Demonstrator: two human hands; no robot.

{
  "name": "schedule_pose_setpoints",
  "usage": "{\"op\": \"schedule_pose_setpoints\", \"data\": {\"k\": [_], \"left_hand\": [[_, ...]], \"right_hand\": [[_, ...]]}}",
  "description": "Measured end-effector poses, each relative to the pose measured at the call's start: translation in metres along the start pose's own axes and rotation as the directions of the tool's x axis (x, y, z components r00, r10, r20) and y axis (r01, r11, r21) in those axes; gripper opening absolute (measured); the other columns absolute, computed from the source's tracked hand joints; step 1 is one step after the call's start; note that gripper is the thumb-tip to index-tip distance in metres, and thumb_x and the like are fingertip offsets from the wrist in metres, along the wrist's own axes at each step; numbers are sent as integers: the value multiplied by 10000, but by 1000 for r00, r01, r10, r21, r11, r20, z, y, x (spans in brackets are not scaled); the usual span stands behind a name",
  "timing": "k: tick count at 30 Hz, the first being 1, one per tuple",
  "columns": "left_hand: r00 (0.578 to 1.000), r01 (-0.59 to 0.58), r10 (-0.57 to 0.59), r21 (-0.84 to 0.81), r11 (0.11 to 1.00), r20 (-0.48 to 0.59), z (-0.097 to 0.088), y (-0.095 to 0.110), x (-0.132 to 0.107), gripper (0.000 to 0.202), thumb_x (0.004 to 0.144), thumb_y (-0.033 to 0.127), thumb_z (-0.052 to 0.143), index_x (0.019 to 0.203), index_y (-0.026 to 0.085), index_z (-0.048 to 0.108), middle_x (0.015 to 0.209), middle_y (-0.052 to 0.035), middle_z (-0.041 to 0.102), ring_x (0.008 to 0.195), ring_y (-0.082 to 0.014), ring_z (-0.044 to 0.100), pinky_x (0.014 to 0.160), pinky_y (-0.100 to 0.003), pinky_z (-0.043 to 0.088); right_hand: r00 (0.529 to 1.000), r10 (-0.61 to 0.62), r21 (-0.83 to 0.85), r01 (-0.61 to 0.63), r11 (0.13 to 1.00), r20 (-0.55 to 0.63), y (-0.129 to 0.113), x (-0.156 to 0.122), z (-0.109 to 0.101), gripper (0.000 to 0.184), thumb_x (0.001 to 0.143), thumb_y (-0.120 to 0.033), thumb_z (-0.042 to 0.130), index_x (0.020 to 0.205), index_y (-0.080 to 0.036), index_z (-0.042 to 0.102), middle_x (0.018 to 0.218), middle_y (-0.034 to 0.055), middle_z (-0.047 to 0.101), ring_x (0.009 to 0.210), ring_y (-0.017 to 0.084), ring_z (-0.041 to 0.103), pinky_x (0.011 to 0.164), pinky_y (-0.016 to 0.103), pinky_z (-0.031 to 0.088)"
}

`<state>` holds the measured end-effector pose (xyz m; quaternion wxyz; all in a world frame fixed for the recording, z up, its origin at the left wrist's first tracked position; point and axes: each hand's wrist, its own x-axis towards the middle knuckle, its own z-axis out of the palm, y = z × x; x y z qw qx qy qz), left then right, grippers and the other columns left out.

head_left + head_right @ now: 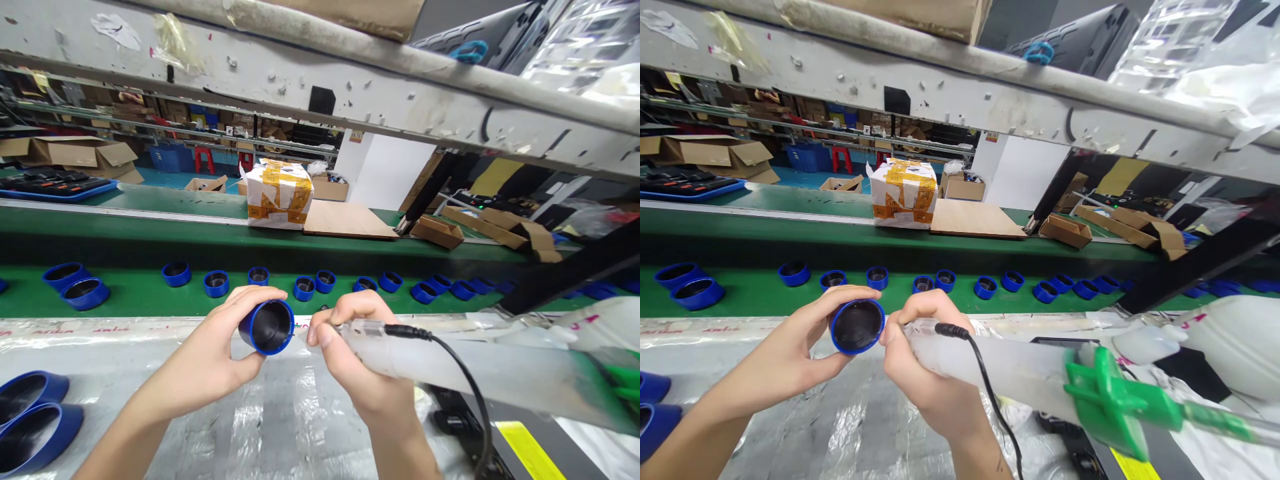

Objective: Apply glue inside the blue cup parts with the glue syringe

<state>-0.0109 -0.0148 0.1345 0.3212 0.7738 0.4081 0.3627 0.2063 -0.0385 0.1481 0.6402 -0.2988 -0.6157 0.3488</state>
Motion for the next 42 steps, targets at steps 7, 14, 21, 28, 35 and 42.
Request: {"op": "schedule_pose_setpoints", "data": {"k": [7,14,21,28,35,42], "left_hand": [[1000,4,-4,6,1000,6,0,2,1,726,807,53,634,1447,393,597,1508,-13,651,1429,-297,620,1222,-473,506],[1000,-6,6,13,1000,-2,-1,4,-1,735,803,41,631,1439,407,601,1490,6,660,1409,-284,632,1212,-450,518],[1000,-20,19,35,999,21,-1,7,0,721,809,41,611,1433,402,595,1465,9,668,1385,-274,641,1181,-442,535],[999,-13,12,27,1000,52,1,10,1,724,783,29,594,1416,381,599,1473,-4,663,1393,-281,636,1208,-466,515],[999,-35,35,14,999,32,0,7,2,724,788,35,596,1425,380,600,1479,-12,672,1402,-283,639,1197,-466,524],[999,-46,46,11,999,30,-1,6,-1,742,770,35,609,1424,384,615,1482,-9,682,1410,-295,644,1201,-463,531]], "right_hand": [[1000,-4,-27,4,1000,21,-3,-2,2,291,892,-27,702,946,-304,633,784,-65,768,701,153,750,649,274,593],[997,15,-58,-11,998,75,-3,-5,4,273,890,-46,687,953,-304,622,773,-57,769,670,169,726,680,322,576],[997,30,3,-30,1000,66,-5,-4,8,273,876,-41,691,930,-298,615,747,-59,779,621,152,693,638,297,561],[996,56,24,-57,998,69,-8,-6,11,254,886,-55,720,924,-289,629,757,-45,799,646,163,736,651,301,586],[996,92,60,-92,994,9,-8,-7,8,260,863,-48,726,919,-289,648,747,-43,789,633,162,725,632,300,581],[996,86,69,-88,994,32,-9,-3,6,286,836,-18,719,906,-286,648,745,-55,788,639,149,726,612,268,580]]}}
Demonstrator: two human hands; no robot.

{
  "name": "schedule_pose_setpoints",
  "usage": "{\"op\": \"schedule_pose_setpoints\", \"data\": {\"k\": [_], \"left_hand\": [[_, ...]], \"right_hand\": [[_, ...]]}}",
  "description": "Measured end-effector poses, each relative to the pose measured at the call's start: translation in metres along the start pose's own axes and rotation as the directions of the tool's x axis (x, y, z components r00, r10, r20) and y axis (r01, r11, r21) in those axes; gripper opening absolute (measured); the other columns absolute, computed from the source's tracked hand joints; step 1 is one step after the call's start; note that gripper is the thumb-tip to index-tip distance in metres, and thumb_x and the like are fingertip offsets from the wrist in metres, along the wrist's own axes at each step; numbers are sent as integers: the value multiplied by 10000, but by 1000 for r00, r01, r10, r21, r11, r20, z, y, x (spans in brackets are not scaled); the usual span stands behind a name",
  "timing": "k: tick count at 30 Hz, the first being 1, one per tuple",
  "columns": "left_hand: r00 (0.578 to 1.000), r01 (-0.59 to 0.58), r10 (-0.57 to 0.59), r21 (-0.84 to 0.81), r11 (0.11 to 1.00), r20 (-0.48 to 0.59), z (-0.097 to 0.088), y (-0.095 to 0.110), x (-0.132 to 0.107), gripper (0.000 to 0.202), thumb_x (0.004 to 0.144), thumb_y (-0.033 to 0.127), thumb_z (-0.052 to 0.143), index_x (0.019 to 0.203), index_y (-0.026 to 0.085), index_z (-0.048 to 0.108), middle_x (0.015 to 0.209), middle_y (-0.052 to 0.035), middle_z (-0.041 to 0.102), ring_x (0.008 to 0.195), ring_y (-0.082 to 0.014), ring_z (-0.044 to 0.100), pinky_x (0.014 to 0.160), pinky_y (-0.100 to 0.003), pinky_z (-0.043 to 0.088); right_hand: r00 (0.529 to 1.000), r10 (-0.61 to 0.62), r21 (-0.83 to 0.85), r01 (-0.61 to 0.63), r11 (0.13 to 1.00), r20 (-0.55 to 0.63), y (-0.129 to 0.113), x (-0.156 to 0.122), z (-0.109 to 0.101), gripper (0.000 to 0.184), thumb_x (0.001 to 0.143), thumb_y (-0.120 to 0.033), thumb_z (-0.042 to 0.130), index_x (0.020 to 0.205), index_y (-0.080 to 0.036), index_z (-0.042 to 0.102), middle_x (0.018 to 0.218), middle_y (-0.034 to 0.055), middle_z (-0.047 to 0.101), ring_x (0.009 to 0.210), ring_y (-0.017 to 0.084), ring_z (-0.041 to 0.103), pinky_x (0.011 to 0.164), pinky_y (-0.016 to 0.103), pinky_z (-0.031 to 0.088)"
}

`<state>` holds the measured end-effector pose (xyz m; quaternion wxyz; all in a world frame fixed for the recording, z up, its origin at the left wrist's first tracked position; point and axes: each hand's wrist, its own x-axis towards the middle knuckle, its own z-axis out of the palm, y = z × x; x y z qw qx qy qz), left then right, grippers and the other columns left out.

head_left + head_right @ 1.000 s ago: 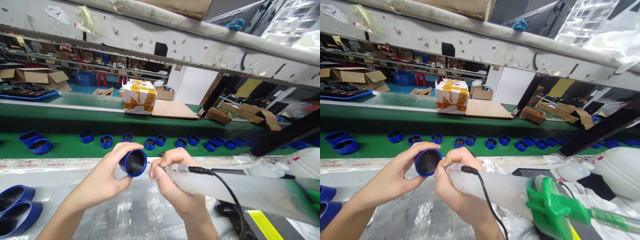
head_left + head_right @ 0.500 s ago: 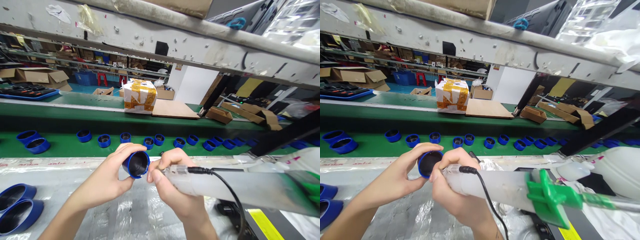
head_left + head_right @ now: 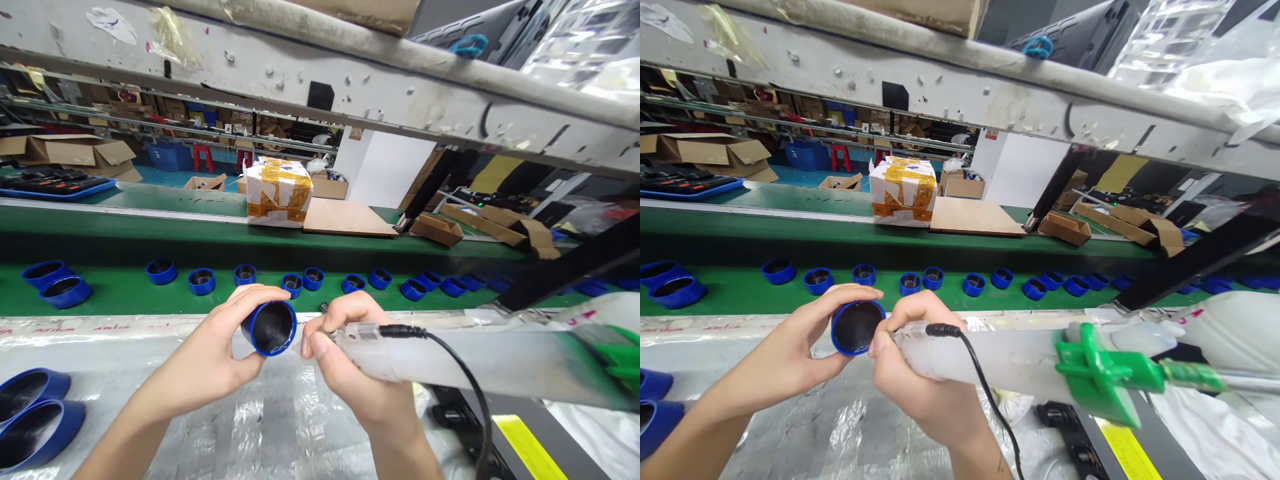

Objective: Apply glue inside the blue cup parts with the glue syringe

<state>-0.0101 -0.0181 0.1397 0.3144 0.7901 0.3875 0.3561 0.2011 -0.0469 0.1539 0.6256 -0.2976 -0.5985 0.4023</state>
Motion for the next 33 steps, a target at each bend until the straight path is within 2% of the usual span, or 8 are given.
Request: {"op": "schedule_pose_setpoints", "data": {"k": [4,13,20,28,33], "left_hand": [[1000,18,-18,-5,1000,12,2,2,1,728,771,36,600,1409,388,616,1481,2,679,1408,-287,645,1213,-475,523],[999,41,-39,-42,998,37,5,2,3,727,744,58,583,1404,359,627,1507,-40,663,1440,-311,631,1227,-522,519],[999,43,-42,-43,998,15,4,1,2,718,740,66,599,1393,364,641,1519,-29,664,1445,-314,635,1232,-510,519],[994,41,-30,-101,994,105,10,5,5,676,790,48,623,1414,306,634,1545,-74,660,1455,-316,616,1252,-529,489],[993,28,-12,-135,990,118,12,2,3,713,783,19,615,1423,332,635,1545,-43,657,1464,-306,606,1247,-505,490]], "right_hand": [[1000,-14,-27,14,1000,6,3,-4,4,272,868,-39,730,924,-290,641,760,-57,804,650,150,734,658,285,575],[997,-26,-99,32,995,68,3,-3,3,248,883,-78,732,927,-299,627,785,-53,830,671,185,799,622,313,564],[998,60,-70,-59,996,17,-1,-4,5,236,855,-76,725,891,-291,636,760,-48,809,652,166,748,655,312,563],[999,38,5,-39,999,34,2,-7,10,232,870,-90,761,909,-292,653,769,-40,742,617,147,666,594,277,539],[999,48,-25,-48,999,17,2,-8,8,217,885,-97,755,911,-282,645,730,-35,730,636,169,679,679,330,588]]}}
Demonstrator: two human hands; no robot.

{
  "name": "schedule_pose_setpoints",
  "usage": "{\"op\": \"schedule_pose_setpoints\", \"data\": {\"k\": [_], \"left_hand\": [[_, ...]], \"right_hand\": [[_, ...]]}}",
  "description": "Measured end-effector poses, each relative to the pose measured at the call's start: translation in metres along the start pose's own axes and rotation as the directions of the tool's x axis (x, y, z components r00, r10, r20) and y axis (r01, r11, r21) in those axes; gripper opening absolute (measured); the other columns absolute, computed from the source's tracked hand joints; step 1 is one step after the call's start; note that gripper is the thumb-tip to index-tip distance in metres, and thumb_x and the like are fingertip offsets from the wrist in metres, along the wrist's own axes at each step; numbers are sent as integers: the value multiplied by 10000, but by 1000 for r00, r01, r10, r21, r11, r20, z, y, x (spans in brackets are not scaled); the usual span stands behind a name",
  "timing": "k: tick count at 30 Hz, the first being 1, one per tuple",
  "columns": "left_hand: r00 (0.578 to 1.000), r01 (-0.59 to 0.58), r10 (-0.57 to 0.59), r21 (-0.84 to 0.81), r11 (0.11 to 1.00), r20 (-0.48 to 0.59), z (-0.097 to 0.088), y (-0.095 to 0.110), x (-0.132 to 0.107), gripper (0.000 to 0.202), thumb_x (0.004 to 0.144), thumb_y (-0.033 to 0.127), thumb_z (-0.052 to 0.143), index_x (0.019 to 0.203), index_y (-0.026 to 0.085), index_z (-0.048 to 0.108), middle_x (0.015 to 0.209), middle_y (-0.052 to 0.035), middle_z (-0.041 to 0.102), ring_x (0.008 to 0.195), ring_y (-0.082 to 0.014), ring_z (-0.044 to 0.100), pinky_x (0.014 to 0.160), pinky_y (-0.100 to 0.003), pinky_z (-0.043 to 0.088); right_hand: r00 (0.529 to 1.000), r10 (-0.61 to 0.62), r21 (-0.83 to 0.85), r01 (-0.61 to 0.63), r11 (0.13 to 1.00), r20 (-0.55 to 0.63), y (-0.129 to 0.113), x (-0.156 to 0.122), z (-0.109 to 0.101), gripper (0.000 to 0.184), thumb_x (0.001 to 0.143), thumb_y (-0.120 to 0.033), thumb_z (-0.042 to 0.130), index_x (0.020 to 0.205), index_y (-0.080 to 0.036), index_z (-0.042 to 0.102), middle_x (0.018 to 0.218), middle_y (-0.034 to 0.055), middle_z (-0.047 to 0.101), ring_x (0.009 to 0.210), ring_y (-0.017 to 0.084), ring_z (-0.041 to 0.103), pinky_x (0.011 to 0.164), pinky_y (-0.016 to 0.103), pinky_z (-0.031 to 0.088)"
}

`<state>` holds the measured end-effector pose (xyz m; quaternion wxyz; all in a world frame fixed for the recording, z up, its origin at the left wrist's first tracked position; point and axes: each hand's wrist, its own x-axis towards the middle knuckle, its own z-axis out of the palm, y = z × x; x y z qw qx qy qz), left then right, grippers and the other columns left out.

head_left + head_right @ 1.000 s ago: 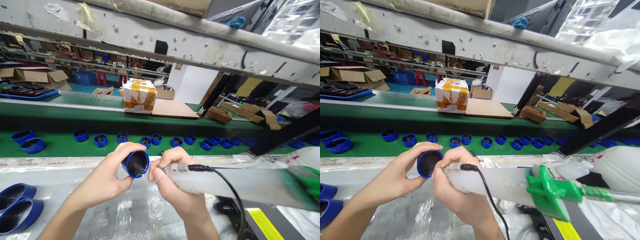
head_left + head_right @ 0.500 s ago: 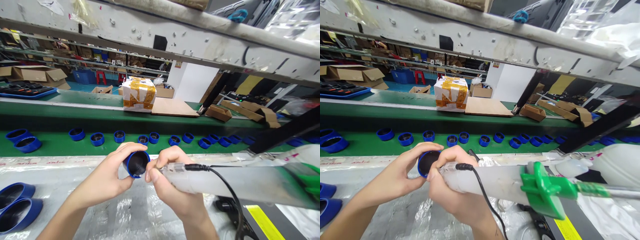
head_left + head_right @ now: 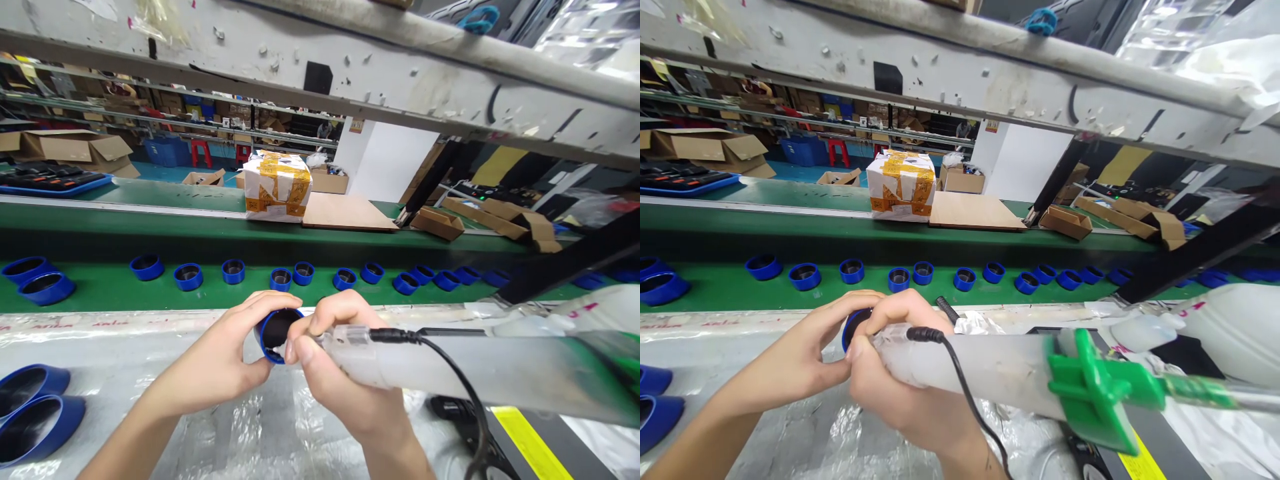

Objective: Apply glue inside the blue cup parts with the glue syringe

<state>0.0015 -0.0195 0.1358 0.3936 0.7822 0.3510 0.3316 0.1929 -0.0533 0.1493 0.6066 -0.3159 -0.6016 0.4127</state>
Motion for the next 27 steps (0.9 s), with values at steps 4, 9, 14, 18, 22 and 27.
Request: {"op": "schedule_pose_setpoints", "data": {"k": [4,9,14,18,22,27], "left_hand": [[1000,16,-16,-26,1000,20,1,-3,2,744,781,5,633,1434,362,636,1532,-17,661,1437,-298,622,1214,-470,515],[999,2,-1,-22,1000,53,4,0,3,749,770,-14,626,1400,391,647,1488,33,687,1401,-261,639,1190,-412,530],[997,-12,10,19,1000,75,4,4,1,772,744,-24,591,1408,366,642,1527,12,666,1401,-263,635,1201,-422,523],[997,-21,19,34,999,80,5,4,2,787,735,-24,586,1425,351,632,1540,-7,662,1401,-275,638,1202,-437,527],[996,-24,21,39,999,86,5,1,3,780,748,-16,590,1434,353,624,1550,-10,657,1406,-276,640,1201,-442,531],[995,-24,20,45,999,100,5,2,2,755,755,-6,599,1427,337,630,1549,-24,662,1429,-285,630,1221,-457,515]], "right_hand": [[1000,-3,0,3,1000,-5,1,0,-1,222,883,-98,766,908,-286,650,751,-40,745,643,167,693,698,333,595],[998,-62,13,62,998,-8,1,2,0,271,885,-38,735,937,-293,658,813,-43,788,716,172,760,739,330,598],[996,-86,95,86,992,0,0,4,-1,307,906,-5,723,961,-298,650,816,-67,793,719,140,761,726,280,602],[996,-92,142,92,986,-3,1,4,-2,329,912,14,722,981,-304,673,835,-75,793,757,120,759,761,256,615],[996,-89,192,89,977,-8,3,4,-4,347,923,13,707,1007,-322,681,849,-89,795,774,103,759,754,230,624],[995,-90,147,94,985,-35,5,4,-7,353,921,8,723,1015,-329,683,867,-90,804,791,98,763,763,221,620]]}}
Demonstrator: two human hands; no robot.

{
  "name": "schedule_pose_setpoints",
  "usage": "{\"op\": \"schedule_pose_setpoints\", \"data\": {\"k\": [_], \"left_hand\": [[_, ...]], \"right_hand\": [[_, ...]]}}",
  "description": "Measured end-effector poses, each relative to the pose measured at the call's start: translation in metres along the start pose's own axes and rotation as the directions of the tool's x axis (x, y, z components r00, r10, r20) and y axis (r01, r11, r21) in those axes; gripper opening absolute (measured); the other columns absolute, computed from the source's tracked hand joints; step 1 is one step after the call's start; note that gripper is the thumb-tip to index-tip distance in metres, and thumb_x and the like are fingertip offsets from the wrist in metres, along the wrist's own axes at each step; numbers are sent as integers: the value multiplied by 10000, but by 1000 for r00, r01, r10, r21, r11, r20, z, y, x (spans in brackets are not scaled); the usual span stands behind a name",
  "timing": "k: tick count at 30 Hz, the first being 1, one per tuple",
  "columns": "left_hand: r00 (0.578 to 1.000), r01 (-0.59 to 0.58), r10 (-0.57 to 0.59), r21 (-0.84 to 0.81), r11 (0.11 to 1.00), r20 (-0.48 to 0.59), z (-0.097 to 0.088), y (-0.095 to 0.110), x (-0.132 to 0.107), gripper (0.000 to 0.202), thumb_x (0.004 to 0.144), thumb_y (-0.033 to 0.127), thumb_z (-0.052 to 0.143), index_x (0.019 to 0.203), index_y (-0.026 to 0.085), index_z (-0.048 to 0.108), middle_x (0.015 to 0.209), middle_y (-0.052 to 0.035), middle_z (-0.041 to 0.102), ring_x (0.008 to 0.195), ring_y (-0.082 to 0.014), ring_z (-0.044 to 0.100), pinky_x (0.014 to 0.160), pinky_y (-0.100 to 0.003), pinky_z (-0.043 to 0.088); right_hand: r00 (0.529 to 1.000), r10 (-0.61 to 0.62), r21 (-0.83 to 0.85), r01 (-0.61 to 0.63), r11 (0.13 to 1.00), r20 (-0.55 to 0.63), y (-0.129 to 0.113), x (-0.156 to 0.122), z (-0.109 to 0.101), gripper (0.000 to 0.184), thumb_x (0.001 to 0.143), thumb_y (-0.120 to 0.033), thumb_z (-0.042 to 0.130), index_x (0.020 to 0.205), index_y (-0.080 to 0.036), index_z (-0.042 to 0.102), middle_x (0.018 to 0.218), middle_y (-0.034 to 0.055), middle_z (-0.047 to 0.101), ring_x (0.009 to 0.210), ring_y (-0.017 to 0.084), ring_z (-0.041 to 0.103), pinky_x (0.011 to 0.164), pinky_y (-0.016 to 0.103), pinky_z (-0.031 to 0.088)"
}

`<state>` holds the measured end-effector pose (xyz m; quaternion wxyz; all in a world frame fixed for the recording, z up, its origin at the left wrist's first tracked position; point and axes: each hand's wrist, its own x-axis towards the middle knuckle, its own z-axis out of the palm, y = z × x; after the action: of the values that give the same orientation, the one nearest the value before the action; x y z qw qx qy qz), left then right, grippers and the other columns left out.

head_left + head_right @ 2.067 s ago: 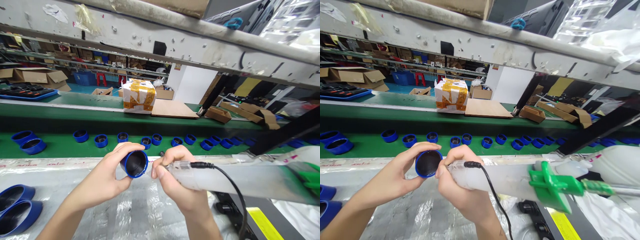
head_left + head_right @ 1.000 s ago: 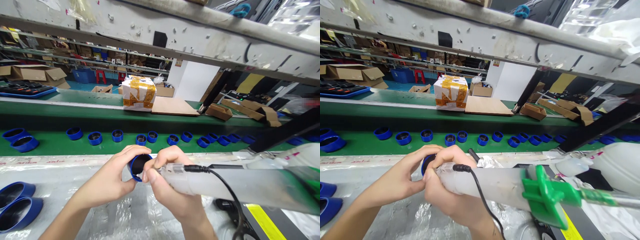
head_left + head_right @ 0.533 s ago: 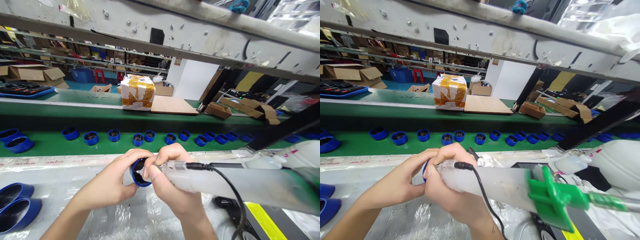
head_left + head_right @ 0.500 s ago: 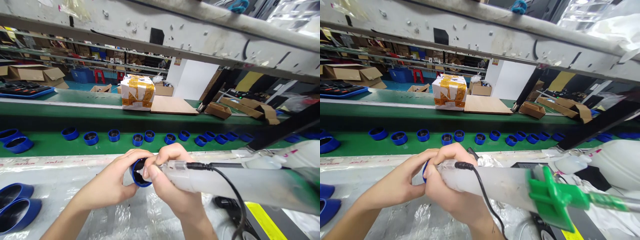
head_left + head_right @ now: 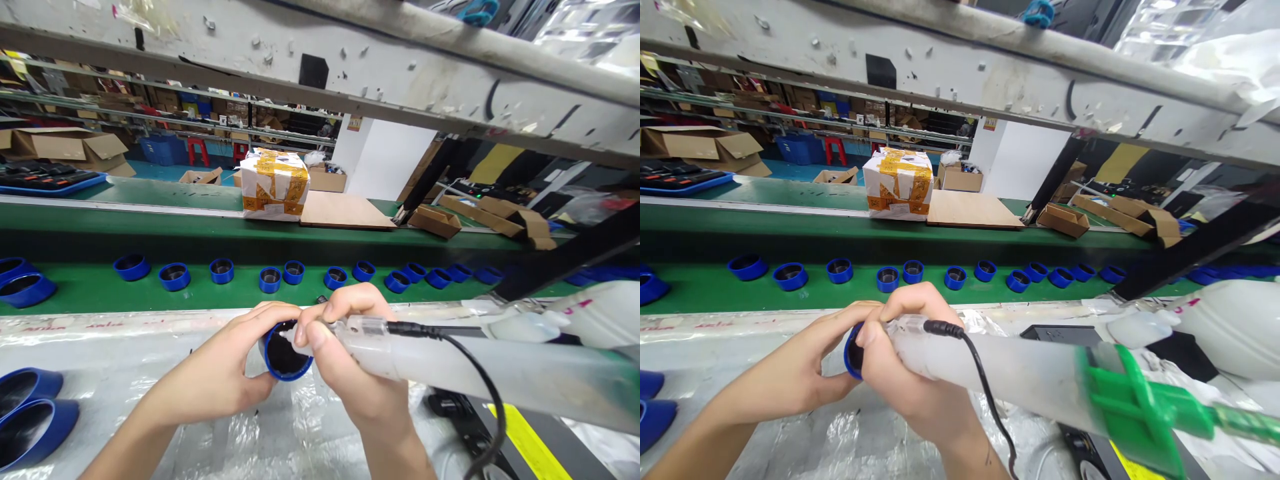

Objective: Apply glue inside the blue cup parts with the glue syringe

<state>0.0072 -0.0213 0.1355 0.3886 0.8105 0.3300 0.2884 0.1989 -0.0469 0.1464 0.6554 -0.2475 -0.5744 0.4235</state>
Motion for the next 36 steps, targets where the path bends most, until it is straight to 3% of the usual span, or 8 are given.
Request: {"op": "schedule_pose_setpoints", "data": {"k": [17,19,21,22,25,28,30,36], "left_hand": [[1000,19,-19,-5,1000,-10,0,0,-3,750,771,35,629,1426,400,635,1500,28,699,1378,-256,677,1180,-424,553],[998,28,-27,1,1000,-50,0,-5,-1,721,787,65,663,1428,396,636,1505,24,696,1383,-255,678,1186,-416,550],[972,116,-101,57,992,-214,-6,-16,5,679,777,117,747,1402,367,655,1492,13,697,1392,-259,678,1203,-392,544],[926,200,-158,89,976,-342,-11,-26,8,664,766,146,796,1387,339,665,1482,-5,695,1395,-270,676,1210,-386,541],[626,527,-310,96,844,-715,-39,-66,13,656,804,208,858,1421,209,636,1491,-137,639,1428,-362,634,1236,-492,518],[274,745,-349,-32,666,-896,-73,-113,-1,706,942,211,772,1576,89,487,1618,-290,476,1580,-514,417,1268,-757,357],[116,814,-357,-117,570,-927,-91,-138,-18,647,1008,265,757,1592,142,507,1650,-240,482,1568,-498,429,1245,-793,356],[-21,864,-319,-178,471,-947,-108,-170,-45,535,1056,354,748,1546,208,591,1608,-153,578,1415,-375,618,1159,-636,543]], "right_hand": [[995,-98,-117,98,988,8,-1,7,-10,333,959,-8,724,1036,-318,632,884,-79,807,769,115,774,733,245,635],[995,-101,-120,99,988,-12,0,7,-9,316,968,-21,714,1033,-319,634,889,-84,808,782,114,781,752,247,634],[992,-101,-101,94,990,-72,0,7,-7,287,976,-44,707,1029,-318,635,882,-85,804,805,122,790,776,261,630],[988,-95,-91,84,992,-120,-1,7,-7,269,980,-60,705,1026,-316,634,872,-83,800,812,130,793,780,271,624],[965,-65,-70,49,996,-255,-3,9,-9,210,987,-127,717,1010,-311,621,835,-62,792,816,171,799,776,314,609],[950,-41,-22,36,999,-309,-6,14,-15,189,957,-182,770,978,-302,625,788,-35,785,779,199,793,749,337,611],[953,-31,7,34,999,-300,-7,16,-21,197,938,-205,813,965,-293,639,759,-20,779,745,197,778,680,312,595],[977,25,17,-22,1000,-210,-3,14,-30,208,979,-295,831,1002,-295,624,797,18,787,784,222,774,583,282,528]]}}
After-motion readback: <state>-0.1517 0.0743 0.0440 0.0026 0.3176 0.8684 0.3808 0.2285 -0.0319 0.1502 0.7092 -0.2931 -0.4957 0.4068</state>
